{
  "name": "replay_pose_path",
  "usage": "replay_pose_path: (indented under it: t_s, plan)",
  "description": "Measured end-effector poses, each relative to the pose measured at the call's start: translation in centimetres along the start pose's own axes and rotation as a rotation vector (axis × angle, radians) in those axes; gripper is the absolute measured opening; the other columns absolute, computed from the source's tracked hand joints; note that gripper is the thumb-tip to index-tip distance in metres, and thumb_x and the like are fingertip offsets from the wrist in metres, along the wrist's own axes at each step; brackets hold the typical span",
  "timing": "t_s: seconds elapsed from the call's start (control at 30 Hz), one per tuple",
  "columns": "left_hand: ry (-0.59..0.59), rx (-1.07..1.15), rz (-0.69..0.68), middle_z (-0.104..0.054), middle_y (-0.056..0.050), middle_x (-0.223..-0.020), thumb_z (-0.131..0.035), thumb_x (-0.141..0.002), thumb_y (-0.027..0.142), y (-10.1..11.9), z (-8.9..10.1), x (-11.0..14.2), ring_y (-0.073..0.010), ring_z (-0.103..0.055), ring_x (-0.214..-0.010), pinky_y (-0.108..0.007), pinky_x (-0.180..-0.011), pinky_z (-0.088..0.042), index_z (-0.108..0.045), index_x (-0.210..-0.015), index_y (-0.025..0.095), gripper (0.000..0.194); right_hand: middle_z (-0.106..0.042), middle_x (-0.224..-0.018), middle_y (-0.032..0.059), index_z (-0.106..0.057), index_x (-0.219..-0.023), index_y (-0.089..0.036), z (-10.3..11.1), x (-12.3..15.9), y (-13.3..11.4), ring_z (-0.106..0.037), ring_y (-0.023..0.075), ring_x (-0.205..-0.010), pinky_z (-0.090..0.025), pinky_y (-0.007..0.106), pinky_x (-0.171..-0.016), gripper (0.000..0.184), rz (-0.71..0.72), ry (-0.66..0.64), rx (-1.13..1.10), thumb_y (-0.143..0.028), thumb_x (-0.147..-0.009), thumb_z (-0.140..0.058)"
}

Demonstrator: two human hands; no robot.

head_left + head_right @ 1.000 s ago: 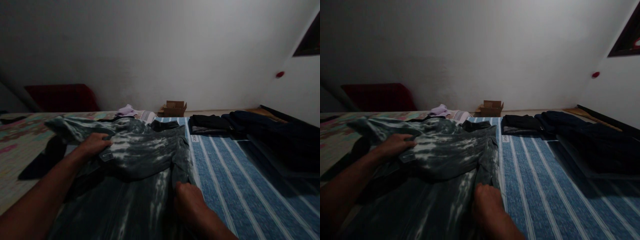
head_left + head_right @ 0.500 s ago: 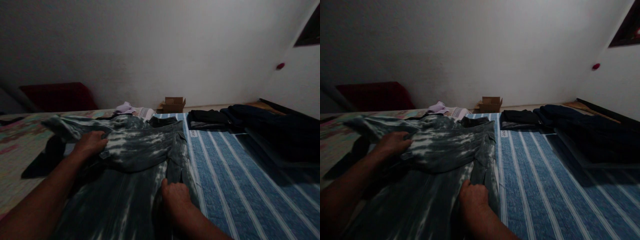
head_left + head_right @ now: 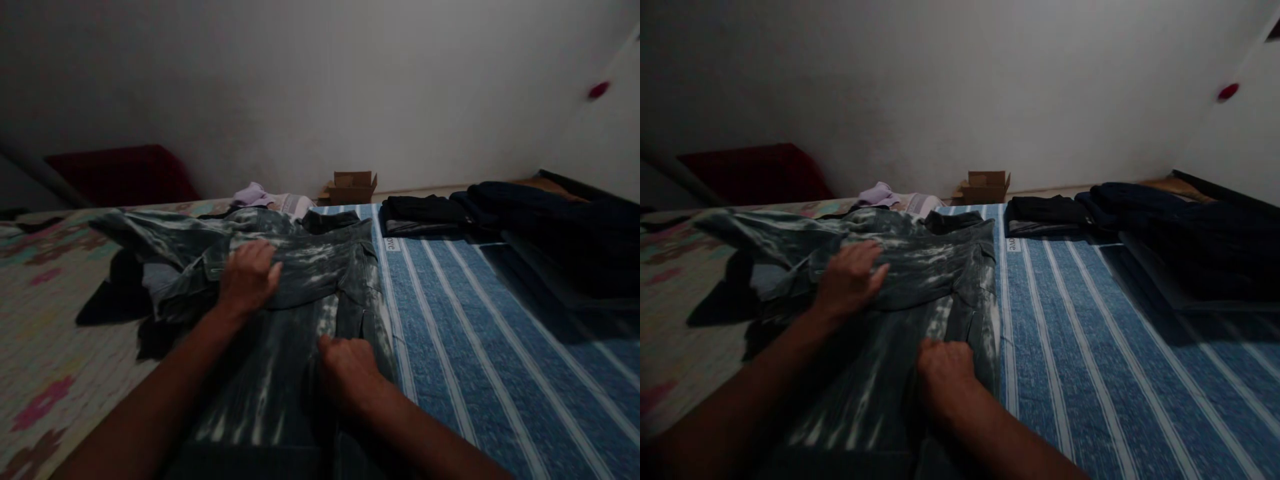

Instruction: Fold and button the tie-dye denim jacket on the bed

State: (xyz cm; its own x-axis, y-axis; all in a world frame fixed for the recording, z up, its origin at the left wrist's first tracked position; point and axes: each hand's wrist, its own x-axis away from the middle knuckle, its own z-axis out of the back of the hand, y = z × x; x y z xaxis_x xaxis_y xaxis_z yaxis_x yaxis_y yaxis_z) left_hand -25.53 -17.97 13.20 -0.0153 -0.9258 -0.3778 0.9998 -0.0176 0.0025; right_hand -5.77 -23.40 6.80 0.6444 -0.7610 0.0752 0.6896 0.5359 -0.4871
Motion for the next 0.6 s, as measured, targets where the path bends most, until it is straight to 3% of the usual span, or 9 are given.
replay_pose_path:
  t_s: [0.1,0.2,0.3,0.37,0.43,0.6]
  plan:
    - [-0.141,0.431,-0.080,-0.063,-0.012,-0.113,-0.058,-0.081,0.027,4.0,-2.4,3.2,-0.0295,-0.054,-0.112,-0.038,-0.100,-0.036,-0.063,-0.095,0.018,0.018,-0.068,-0.078,0.0072,-0.062,-0.084,-0.017,0.7,2.1,1.4,-0.063,0.0177,-0.069,-0.043,0.026,-0.061,0.017,0.155,0.253,-0.004,-0.017,-0.087,-0.046]
    - [-0.378,0.716,0.173,-0.066,-0.005,-0.078,-0.066,-0.075,0.034,7.4,-4.1,6.7,-0.0236,-0.062,-0.077,-0.032,-0.075,-0.045,-0.064,-0.081,0.021,0.015,-0.061,-0.068,0.0051,-0.061,-0.079,-0.017,1.3,4.8,4.0,-0.058,0.0156,-0.065,-0.042,0.027,-0.062,0.026,0.244,0.528,-0.106,-0.018,-0.092,-0.038]
    - [-0.538,0.987,0.508,-0.060,-0.001,-0.063,-0.071,-0.069,0.041,9.2,-4.4,9.9,-0.0185,-0.058,-0.059,-0.027,-0.056,-0.042,-0.060,-0.080,0.018,0.027,-0.065,-0.078,0.0062,-0.061,-0.092,-0.016,1.2,8.0,6.6,-0.061,0.0162,-0.075,-0.047,0.027,-0.068,0.015,0.240,0.668,-0.241,-0.018,-0.091,-0.046]
    - [-0.628,1.170,0.690,-0.059,-0.001,-0.064,-0.070,-0.070,0.047,9.7,-3.8,11.7,-0.0176,-0.058,-0.059,-0.025,-0.051,-0.042,-0.058,-0.082,0.017,0.034,-0.068,-0.091,0.0080,-0.060,-0.103,-0.016,0.5,10.2,7.9,-0.064,0.0177,-0.085,-0.051,0.028,-0.075,0.016,0.222,0.687,-0.269,-0.019,-0.089,-0.054]
    - [-0.704,1.323,0.809,-0.061,-0.001,-0.070,-0.068,-0.072,0.052,10.1,-2.7,13.3,-0.0168,-0.059,-0.063,-0.025,-0.053,-0.044,-0.058,-0.086,0.017,0.039,-0.068,-0.103,0.0100,-0.056,-0.114,-0.017,-0.7,12.3,8.6,-0.064,0.0200,-0.096,-0.052,0.031,-0.082,0.029,0.218,0.642,-0.273,-0.025,-0.087,-0.059]
    - [-0.801,1.542,0.977,-0.068,-0.004,-0.087,-0.072,-0.071,0.049,11.4,0.1,15.6,-0.0197,-0.065,-0.081,-0.033,-0.074,-0.051,-0.061,-0.096,0.018,0.041,-0.053,-0.131,0.0178,-0.045,-0.134,-0.013,-3.9,15.0,8.7,-0.054,0.0281,-0.119,-0.052,0.039,-0.091,0.065,0.283,0.476,-0.221,-0.051,-0.084,-0.059]
